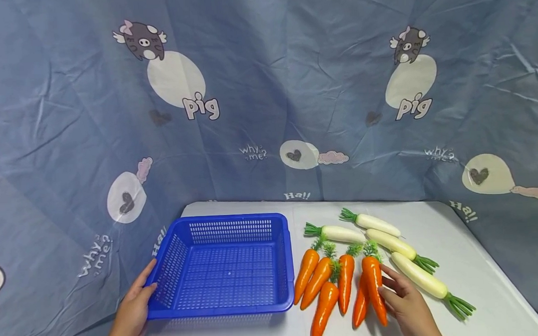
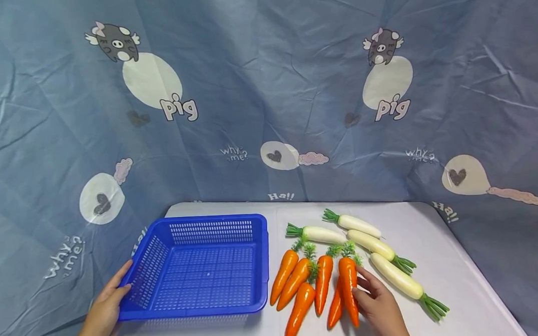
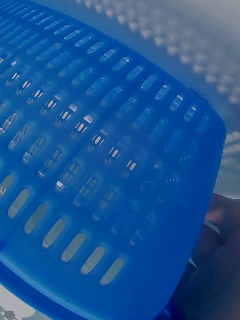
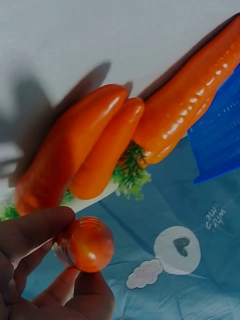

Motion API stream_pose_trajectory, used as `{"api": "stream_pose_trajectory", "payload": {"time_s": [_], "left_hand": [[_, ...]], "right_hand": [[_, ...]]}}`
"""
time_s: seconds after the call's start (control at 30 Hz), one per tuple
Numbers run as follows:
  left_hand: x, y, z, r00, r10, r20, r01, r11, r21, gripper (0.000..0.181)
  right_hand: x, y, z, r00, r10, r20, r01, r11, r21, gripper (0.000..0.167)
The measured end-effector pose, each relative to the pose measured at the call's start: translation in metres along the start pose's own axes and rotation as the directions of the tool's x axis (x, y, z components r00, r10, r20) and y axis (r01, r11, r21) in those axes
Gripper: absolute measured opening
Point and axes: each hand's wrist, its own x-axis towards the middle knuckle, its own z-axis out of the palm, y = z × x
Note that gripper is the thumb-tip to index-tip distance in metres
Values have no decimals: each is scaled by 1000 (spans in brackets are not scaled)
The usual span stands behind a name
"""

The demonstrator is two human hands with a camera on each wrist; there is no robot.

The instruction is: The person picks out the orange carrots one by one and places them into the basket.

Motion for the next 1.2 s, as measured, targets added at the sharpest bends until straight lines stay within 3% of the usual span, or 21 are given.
{"api": "stream_pose_trajectory", "payload": {"time_s": [0.2, 0.53, 1.0, 1.2], "left_hand": [[-2, -3, 0, 1000, 23, 5, -23, 1000, -19, 59], [0, 3, 0, 999, -43, -16, 44, 997, 71, 60], [-3, 1, 1, 1000, 2, -7, -2, 1000, 12, 58], [-2, 4, 2, 1000, -27, -14, 27, 1000, 10, 59]], "right_hand": [[0, 1, 10, 1000, -5, 11, 5, 1000, 2, 66], [1, -1, 26, 997, -46, 58, 47, 999, -2, 63], [4, -6, 52, 992, -114, 62, 112, 993, 29, 59], [3, -11, 61, 992, -111, 63, 110, 994, 17, 58]]}}
